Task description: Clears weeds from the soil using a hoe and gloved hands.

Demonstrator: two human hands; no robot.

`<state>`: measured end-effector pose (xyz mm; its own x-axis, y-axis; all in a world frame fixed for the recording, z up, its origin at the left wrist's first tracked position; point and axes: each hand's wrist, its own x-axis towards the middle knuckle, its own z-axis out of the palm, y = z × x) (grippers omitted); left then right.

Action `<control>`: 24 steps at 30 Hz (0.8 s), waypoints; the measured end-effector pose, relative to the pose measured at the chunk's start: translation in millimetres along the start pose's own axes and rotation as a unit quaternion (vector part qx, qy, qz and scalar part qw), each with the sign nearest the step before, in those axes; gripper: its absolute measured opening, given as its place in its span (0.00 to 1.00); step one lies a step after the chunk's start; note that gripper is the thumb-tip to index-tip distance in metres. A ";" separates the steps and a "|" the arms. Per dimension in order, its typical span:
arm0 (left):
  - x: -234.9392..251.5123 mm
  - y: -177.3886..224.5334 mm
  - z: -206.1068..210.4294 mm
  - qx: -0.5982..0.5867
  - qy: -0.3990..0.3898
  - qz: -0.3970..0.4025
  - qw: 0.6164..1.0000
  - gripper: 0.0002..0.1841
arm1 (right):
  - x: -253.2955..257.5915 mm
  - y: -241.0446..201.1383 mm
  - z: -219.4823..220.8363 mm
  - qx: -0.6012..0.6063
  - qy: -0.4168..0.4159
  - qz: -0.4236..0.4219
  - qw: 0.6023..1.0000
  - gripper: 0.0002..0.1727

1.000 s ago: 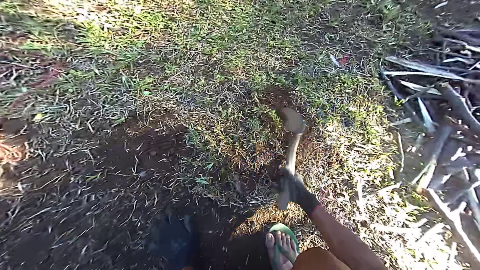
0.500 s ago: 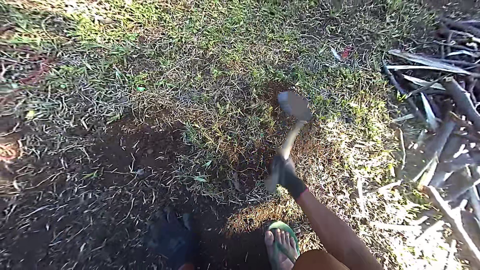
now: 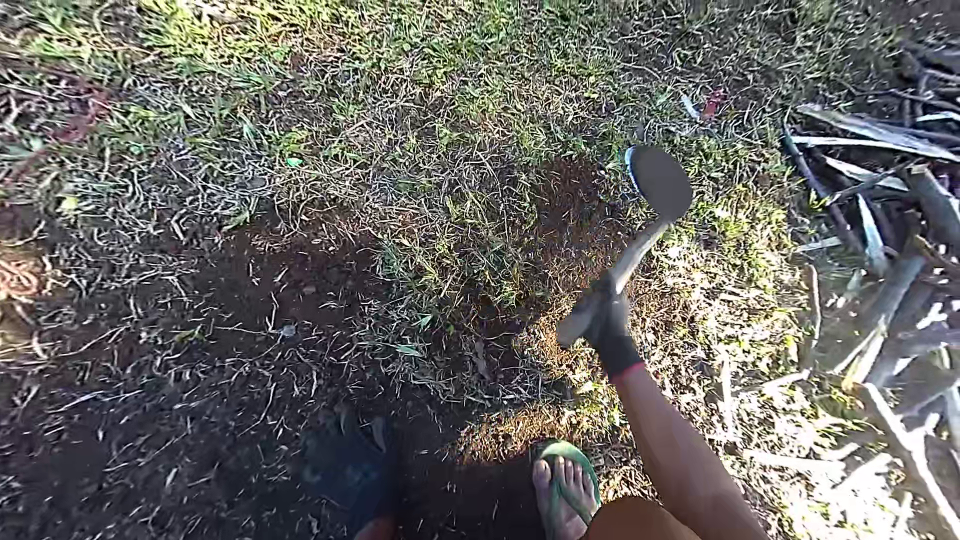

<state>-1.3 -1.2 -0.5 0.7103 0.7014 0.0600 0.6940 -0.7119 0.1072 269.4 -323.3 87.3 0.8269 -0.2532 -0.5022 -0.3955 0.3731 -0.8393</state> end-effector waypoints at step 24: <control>-0.6 -1.4 1.9 -0.004 0.001 -0.002 1.000 0.41 | -14.4 -20.6 -30.9 -0.095 -0.005 0.024 0.995 0.18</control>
<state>-2.5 -0.7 -2.5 0.7077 0.7038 0.0620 0.6953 -0.7094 0.1156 253.3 -355.0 105.4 0.8085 -0.2296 -0.5419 -0.5028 0.2090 -0.8387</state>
